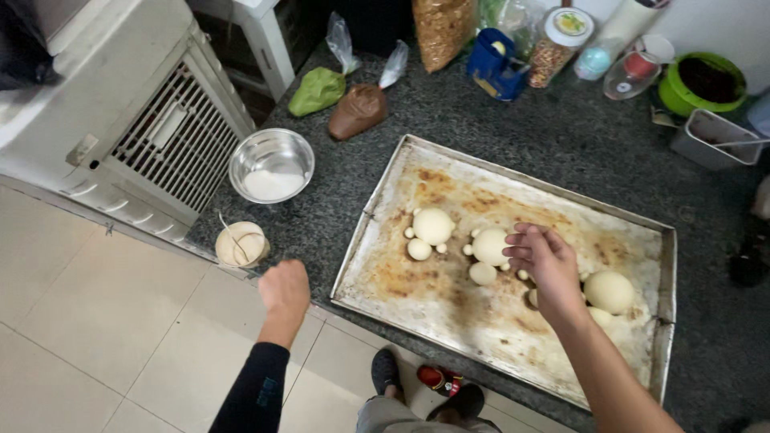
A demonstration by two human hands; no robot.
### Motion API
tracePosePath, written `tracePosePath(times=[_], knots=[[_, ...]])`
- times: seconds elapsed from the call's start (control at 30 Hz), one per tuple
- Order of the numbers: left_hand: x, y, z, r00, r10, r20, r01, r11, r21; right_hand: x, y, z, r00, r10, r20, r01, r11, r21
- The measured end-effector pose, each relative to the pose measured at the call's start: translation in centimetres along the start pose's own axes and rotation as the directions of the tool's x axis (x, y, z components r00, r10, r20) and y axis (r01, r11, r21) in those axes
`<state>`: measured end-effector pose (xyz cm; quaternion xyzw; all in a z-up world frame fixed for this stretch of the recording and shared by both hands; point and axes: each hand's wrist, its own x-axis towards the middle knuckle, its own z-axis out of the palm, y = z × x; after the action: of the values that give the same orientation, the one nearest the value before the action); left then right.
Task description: The person arranges four bear-shaped dough figures on a metal baking tray and then uses a piping bag filled with dark icing to draw facial features on each figure. The person completes the decoration of all four figures and places the piping bag back on the counter.
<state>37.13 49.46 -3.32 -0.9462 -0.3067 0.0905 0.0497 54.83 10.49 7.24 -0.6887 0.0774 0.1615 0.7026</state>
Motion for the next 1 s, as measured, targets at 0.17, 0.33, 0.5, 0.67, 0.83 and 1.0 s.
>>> tracePosePath(times=[0.17, 0.33, 0.5, 0.67, 0.83, 1.0], knots=[[-3.9, 2.2, -5.7, 0.993, -0.019, -0.113, 0.002, 0.989, -0.150, -1.8, -0.1, -3.3, 0.996, 0.039, 0.086, -0.033, 0.997, -0.068], [-10.8, 10.0, -13.4, 0.978, 0.096, -0.187, -0.185, 0.814, -0.551, -3.8, -0.9, -7.2, 0.972, 0.016, 0.233, 0.004, 0.996, -0.084], [-16.8, 20.0, -18.5, 0.853, 0.299, -0.427, -0.522, 0.503, -0.689, -5.5, -0.9, -10.1, 0.887, 0.031, 0.461, 0.104, 0.959, -0.263], [-19.3, 26.5, -21.0, 0.745, 0.501, -0.441, -0.640, 0.349, -0.685, -7.1, 0.4, -12.7, 0.815, -0.019, 0.579, 0.194, 0.951, -0.242], [-19.0, 28.3, -21.6, 0.685, 0.621, -0.382, -0.645, 0.272, -0.714, -7.3, 0.5, -14.9, 0.877, -0.030, 0.479, 0.167, 0.955, -0.245], [-15.2, 26.9, -21.9, 0.714, 0.595, -0.370, -0.560, 0.166, -0.812, -6.1, -0.6, -14.1, 0.927, -0.060, 0.369, 0.134, 0.975, -0.179]])
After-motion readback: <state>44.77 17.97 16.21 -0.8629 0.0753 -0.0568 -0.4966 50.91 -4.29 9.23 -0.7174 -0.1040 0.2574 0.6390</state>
